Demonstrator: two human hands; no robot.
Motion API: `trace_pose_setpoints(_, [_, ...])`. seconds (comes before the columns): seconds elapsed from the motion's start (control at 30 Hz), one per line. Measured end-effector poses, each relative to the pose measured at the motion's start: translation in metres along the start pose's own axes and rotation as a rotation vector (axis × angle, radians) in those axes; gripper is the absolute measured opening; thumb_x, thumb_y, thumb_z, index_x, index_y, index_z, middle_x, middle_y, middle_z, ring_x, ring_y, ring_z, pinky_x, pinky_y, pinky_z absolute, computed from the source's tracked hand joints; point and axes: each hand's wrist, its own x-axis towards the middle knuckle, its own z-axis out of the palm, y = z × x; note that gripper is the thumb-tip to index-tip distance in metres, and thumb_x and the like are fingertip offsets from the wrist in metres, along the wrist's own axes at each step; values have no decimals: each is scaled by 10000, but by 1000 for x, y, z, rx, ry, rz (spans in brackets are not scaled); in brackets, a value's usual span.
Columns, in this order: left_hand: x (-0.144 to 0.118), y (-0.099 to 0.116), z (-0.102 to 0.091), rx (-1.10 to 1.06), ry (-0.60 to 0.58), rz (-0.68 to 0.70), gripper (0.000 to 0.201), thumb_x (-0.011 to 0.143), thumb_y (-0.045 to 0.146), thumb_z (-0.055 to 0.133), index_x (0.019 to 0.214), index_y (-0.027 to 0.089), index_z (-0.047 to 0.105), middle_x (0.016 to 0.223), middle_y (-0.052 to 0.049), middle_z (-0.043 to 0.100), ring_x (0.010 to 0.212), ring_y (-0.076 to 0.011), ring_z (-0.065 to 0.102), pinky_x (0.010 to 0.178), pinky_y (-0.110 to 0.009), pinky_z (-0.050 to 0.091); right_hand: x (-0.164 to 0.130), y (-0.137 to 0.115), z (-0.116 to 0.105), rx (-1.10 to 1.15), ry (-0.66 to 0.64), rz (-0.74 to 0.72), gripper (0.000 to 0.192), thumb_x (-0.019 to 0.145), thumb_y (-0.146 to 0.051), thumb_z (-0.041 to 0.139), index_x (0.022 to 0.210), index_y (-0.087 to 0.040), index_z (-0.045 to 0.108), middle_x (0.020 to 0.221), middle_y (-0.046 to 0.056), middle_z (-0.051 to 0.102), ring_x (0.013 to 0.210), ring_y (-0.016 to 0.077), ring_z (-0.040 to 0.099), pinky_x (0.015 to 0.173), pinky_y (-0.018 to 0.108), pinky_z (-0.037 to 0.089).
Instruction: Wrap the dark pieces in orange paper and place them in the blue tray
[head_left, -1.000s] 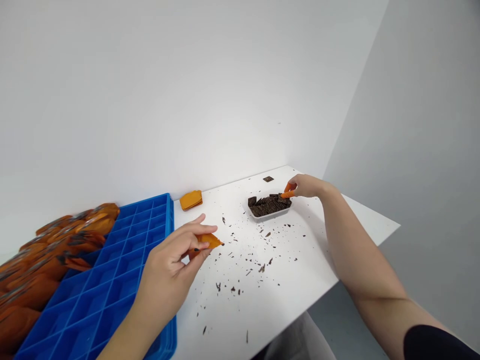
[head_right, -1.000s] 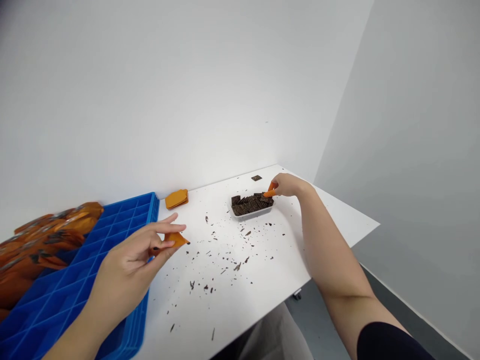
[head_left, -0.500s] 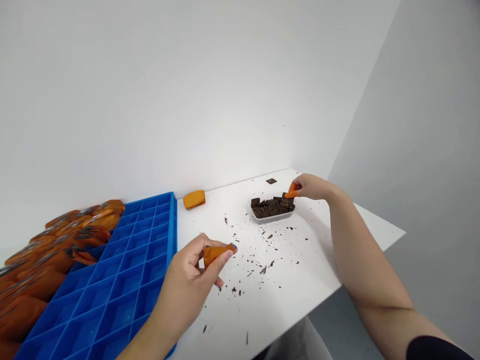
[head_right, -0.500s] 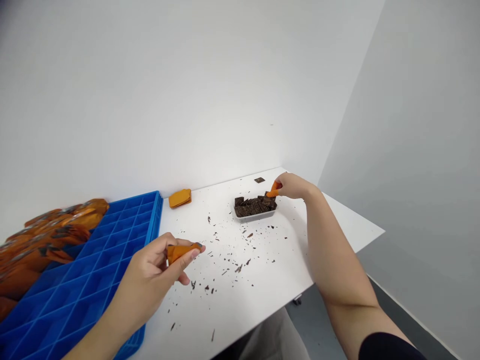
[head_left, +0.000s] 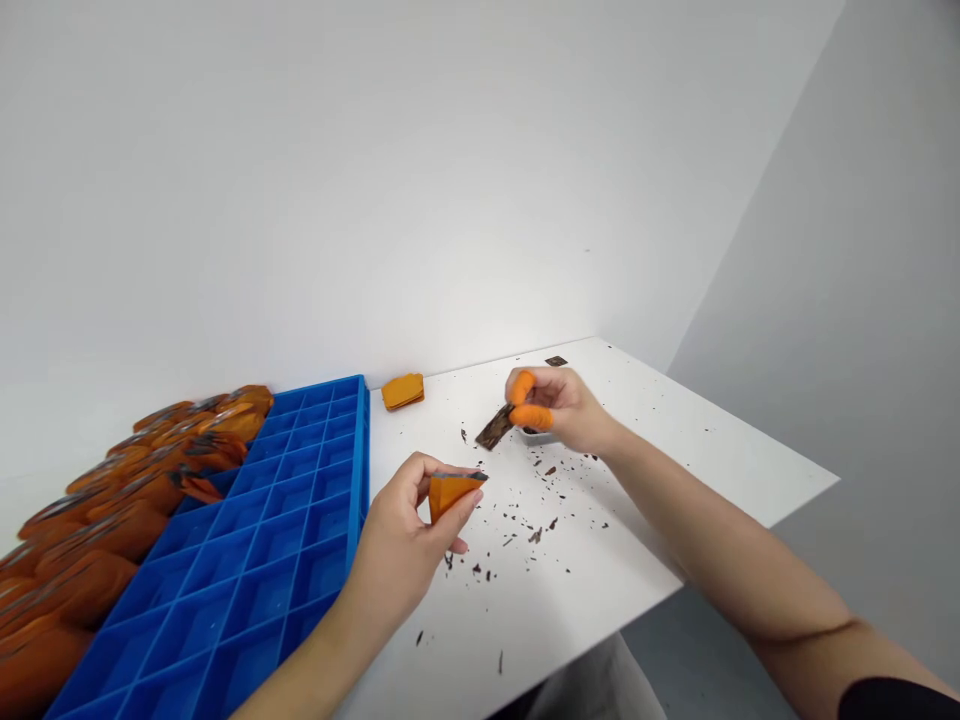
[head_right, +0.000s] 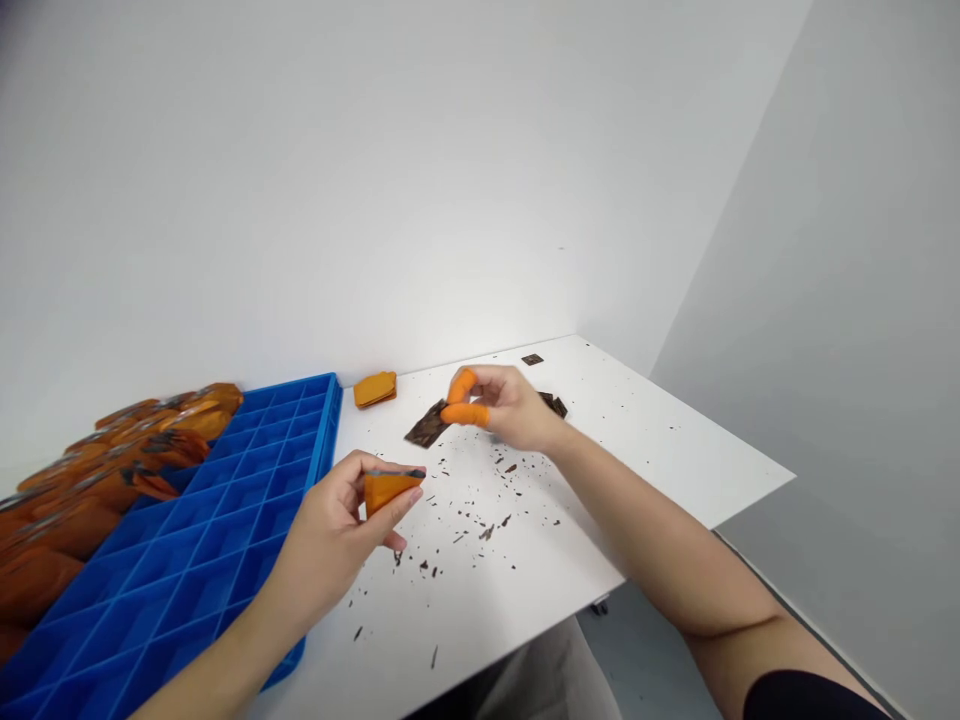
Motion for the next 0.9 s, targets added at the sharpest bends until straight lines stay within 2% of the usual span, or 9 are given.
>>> trace_pose_setpoints(0.1, [0,-3,0,20,13,-1,319,842,438,809,985,221,623,912,-1,669,724,-156,642,579,-355,695,-5,6,30,74,-36,12,210,837,-300,872,831,-198,688,806,-9,627,679,102,534,572,255,445])
trace_pose_setpoints(0.17, [1,-6,-1,40,16,6,338,837,435,816,1008,222,618,991,-12,681,738,-155,656,599,-357,692,-8,7,38,55,-39,28,213,834,-302,876,840,-195,692,821,-5,627,689,103,541,554,245,432])
trace_pose_setpoints(0.37, [2,-10,-2,52,37,44,396,827,415,829,1102,236,607,1188,-61,698,947,-222,714,661,-345,675,-9,3,25,-1,11,-16,211,852,-276,866,836,-196,672,830,-12,604,689,98,528,559,253,428])
trace_pose_setpoints(0.53, [2,-10,-1,37,46,66,400,825,389,830,1129,237,620,1282,-100,688,1146,-287,697,669,-331,672,-8,-2,15,-122,-27,-77,208,883,-318,844,858,-206,670,885,3,607,721,105,530,553,258,434])
trace_pose_setpoints(0.73, [1,-6,-1,38,21,71,400,829,364,830,1145,243,617,1310,-95,703,1216,-281,686,742,-349,679,-8,-4,17,-295,-82,-165,199,908,-387,817,896,-231,693,925,17,619,771,121,565,546,256,444])
trace_pose_setpoints(0.9, [0,-8,-1,32,18,64,399,835,347,824,1161,247,616,1356,-109,695,1258,-312,682,784,-393,676,-8,-3,17,-397,-116,-212,166,927,-392,797,905,-243,726,923,16,591,770,126,550,554,260,443])
